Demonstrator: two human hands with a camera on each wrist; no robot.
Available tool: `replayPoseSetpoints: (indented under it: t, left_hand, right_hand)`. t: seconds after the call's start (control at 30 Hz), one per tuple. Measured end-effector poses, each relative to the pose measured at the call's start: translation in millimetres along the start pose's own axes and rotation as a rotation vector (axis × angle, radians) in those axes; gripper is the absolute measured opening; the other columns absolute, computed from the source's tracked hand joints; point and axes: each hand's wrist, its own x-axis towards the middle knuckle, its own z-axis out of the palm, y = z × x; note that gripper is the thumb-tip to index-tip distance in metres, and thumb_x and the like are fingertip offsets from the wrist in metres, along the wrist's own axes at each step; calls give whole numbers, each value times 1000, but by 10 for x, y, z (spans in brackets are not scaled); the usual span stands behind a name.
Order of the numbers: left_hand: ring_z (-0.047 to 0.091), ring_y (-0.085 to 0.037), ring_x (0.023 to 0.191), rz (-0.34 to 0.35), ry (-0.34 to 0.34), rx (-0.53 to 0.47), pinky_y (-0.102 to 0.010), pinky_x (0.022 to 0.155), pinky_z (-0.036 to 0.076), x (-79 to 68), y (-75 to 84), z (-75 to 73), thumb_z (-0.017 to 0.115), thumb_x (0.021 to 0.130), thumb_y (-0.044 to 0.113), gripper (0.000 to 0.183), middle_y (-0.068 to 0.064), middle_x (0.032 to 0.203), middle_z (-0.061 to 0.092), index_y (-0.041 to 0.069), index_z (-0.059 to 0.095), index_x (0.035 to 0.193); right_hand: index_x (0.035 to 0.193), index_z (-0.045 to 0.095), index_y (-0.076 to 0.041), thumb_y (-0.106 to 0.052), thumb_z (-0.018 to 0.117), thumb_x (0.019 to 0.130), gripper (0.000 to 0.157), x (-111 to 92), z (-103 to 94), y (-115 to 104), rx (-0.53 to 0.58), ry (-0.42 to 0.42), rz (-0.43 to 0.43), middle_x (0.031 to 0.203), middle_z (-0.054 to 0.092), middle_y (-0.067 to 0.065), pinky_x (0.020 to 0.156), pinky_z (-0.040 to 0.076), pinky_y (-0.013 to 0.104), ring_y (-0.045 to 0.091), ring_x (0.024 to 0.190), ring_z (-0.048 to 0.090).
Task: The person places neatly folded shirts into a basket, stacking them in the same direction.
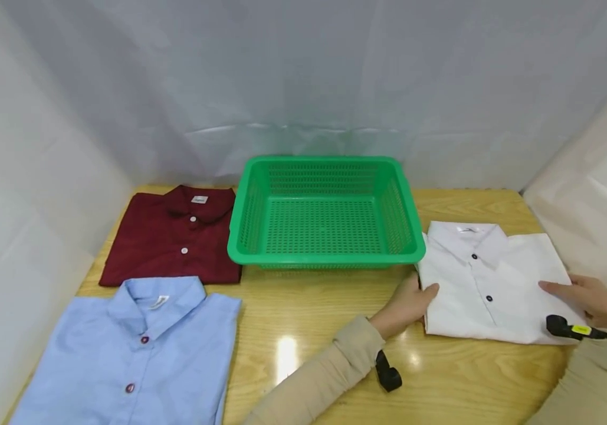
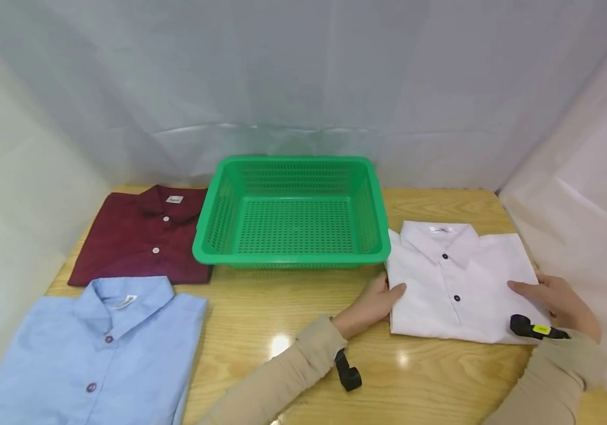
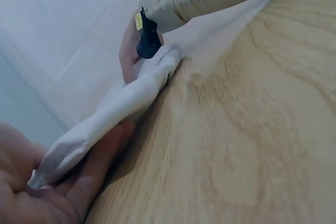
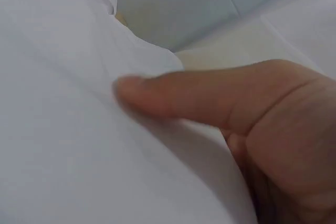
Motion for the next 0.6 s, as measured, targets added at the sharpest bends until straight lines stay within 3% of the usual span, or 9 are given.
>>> replayPoseSetpoints:
  t: [0.03, 0.13, 0.2, 0.33, 0.4, 0.47, 0.6]
  left_hand:
    - [63, -8, 90, 3, -9, -4, -23, 77, 52, 5, -7, -16, 53, 103, 20, 31, 0, 103, 63, 5, 51, 131]
    - [67, -15, 87, -16, -67, -59, -28, 73, 55, 25, -18, -57, 51, 104, 15, 27, -5, 100, 66, 3, 54, 128]
    - [69, -20, 82, -57, -98, -105, -32, 68, 57, 30, -20, -79, 53, 103, 14, 25, -8, 94, 68, 0, 57, 123]
    - [70, -23, 84, -103, -112, -155, -35, 69, 58, 27, -27, -99, 56, 102, 18, 28, -7, 93, 68, 0, 57, 123]
    - [70, -23, 87, -99, -102, -165, -36, 71, 59, 16, -33, -105, 55, 103, 20, 31, -7, 96, 67, 3, 53, 128]
    - [69, -23, 90, -83, -98, -164, -35, 72, 58, 3, -39, -104, 52, 104, 21, 31, -6, 100, 67, 7, 50, 132]
    - [69, -19, 86, -44, -88, -123, -31, 69, 57, -26, -51, -95, 51, 104, 13, 27, -6, 99, 68, 6, 52, 130]
  right_hand:
    - [133, 33, 23, -44, 52, 102, 76, 10, 18, 9, 18, 8, -21, 84, 56, -11, 63, 51, 26, 3, 68, 52]
    - [131, 36, 20, -44, 48, 103, 71, 34, 57, 34, 105, 26, -48, 89, 58, -18, 69, 54, 26, 1, 77, 59]
    - [125, 44, 12, -42, 50, 103, 57, 49, 77, 61, 171, 31, -50, 88, 58, -20, 69, 55, 26, 2, 77, 60]
    - [107, 58, -24, -35, 55, 102, 12, 64, 129, 105, 252, 33, -70, 86, 61, -23, 67, 55, 25, 3, 76, 62]
    - [99, 56, -34, -33, 57, 102, 3, 62, 163, 113, 278, 40, -75, 85, 62, -22, 67, 55, 26, 4, 76, 63]
    - [97, 57, -32, -33, 58, 101, 5, 55, 190, 113, 281, 52, -70, 83, 64, -20, 66, 55, 26, 5, 74, 63]
    - [94, 59, -15, -38, 56, 101, 25, 31, 221, 97, 253, 87, -41, 79, 62, -15, 65, 54, 28, 8, 71, 62]
